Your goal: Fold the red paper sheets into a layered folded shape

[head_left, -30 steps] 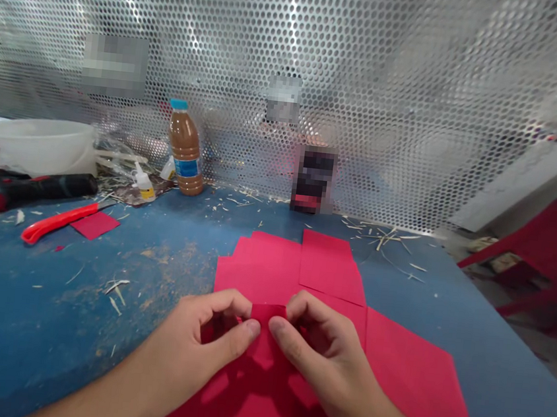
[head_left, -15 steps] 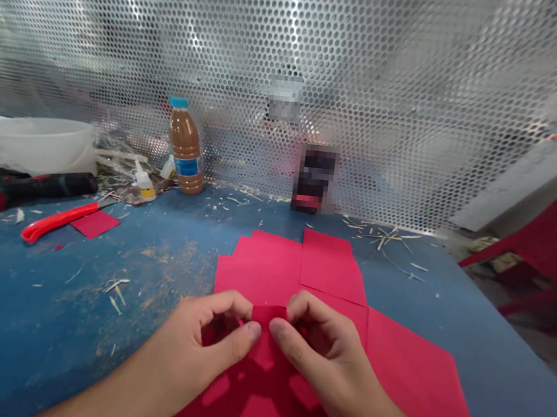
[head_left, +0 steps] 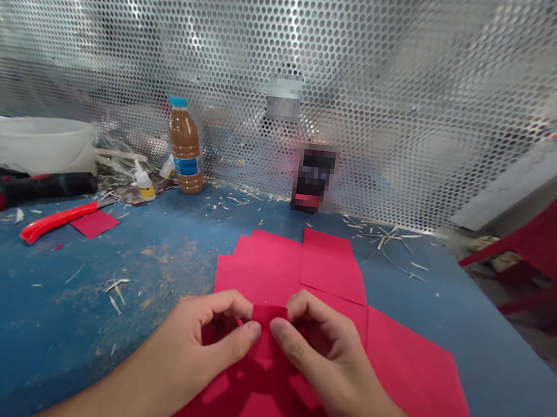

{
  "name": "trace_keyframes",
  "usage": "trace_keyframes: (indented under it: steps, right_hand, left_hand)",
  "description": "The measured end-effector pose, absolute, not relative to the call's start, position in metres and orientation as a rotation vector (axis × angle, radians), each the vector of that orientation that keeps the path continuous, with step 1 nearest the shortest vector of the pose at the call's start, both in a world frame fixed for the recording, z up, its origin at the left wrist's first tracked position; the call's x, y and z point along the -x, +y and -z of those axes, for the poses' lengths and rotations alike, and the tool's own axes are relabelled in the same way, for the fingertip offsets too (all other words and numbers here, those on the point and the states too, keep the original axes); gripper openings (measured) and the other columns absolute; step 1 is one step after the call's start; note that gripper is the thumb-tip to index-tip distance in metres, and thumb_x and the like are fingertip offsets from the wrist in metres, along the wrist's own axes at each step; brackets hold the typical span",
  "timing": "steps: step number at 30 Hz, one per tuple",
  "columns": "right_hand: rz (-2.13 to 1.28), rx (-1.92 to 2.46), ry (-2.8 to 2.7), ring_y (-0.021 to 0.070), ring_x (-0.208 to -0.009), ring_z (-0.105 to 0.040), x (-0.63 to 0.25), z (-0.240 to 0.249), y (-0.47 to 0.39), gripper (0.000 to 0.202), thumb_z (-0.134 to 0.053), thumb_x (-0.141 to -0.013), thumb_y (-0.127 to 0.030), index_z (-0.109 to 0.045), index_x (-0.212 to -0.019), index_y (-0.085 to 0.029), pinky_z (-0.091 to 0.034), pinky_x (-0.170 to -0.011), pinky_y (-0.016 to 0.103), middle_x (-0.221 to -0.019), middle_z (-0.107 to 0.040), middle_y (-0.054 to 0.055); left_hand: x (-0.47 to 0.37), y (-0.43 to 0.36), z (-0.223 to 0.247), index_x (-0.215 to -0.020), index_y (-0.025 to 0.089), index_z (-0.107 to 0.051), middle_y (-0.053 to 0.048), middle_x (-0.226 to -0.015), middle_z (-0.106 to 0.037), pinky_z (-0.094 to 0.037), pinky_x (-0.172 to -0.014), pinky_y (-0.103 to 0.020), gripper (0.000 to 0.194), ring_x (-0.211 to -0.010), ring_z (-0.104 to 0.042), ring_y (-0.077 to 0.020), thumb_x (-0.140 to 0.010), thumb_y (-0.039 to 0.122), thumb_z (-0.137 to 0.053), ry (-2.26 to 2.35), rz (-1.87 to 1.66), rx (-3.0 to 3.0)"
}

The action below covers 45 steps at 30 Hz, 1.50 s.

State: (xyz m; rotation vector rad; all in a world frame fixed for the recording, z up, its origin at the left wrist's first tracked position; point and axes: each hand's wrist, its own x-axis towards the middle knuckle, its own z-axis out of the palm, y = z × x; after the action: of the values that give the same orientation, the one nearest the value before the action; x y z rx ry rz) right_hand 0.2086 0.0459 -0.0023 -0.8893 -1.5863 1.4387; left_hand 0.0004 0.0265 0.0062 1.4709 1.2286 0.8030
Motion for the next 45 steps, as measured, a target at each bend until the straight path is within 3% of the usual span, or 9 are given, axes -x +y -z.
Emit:
trace_keyframes:
  steps: [23, 32, 39, 45]
  right_hand:
    - [-1.486, 0.906, -1.583, 0.0114, -0.062, -0.043, -0.2094, 0.0007, 0.0460, 0.033, -0.065, -0.101, -0.045, -0.058, -0.080, -0.021, -0.036, -0.058, 0.026, -0.068, -0.051, -0.005]
    - [-1.493, 0.894, -1.602, 0.0109, -0.061, -0.039, -0.2093, 0.0023, 0.0441, 0.032, -0.066, -0.101, -0.043, -0.055, -0.079, -0.021, -0.033, -0.056, 0.025, -0.067, -0.048, -0.005]
    - [-1.412, 0.903, -1.536, 0.0121, -0.067, -0.051, -0.2108, 0.0009, 0.0441, 0.024, -0.068, -0.100, -0.042, -0.067, -0.089, -0.021, -0.042, -0.061, 0.025, -0.077, -0.060, -0.002]
    - [-1.426, 0.927, -1.493, 0.0108, -0.065, -0.050, -0.2103, 0.0017, 0.0464, 0.024, -0.070, -0.099, -0.042, -0.066, -0.087, -0.021, -0.043, -0.060, 0.024, -0.075, -0.059, -0.003]
  left_hand:
    - [-0.0020, 0.0260, -0.0057, -0.079, 0.020, -0.057, 0.006, -0.064, -0.053, -0.032, -0.055, -0.024, 0.025, -0.059, -0.043, -0.0114, -0.094, 0.039, -0.062, 1.184, -0.834, -1.449]
    - [-0.0010, 0.0236, -0.0027, -0.088, 0.020, -0.064, 0.004, -0.071, -0.057, -0.038, -0.060, -0.025, 0.030, -0.064, -0.048, -0.0129, -0.098, 0.048, -0.062, 1.180, -0.840, -1.430]
    - [-0.0018, 0.0249, -0.0064, -0.079, 0.020, -0.060, 0.004, -0.067, -0.054, -0.037, -0.057, -0.023, 0.030, -0.062, -0.046, -0.0121, -0.097, 0.045, -0.062, 1.185, -0.856, -1.460]
    - [-0.0016, 0.0250, -0.0098, -0.077, 0.020, -0.059, 0.004, -0.067, -0.055, -0.037, -0.056, -0.023, 0.029, -0.061, -0.047, -0.0119, -0.096, 0.041, -0.062, 1.228, -0.870, -1.514]
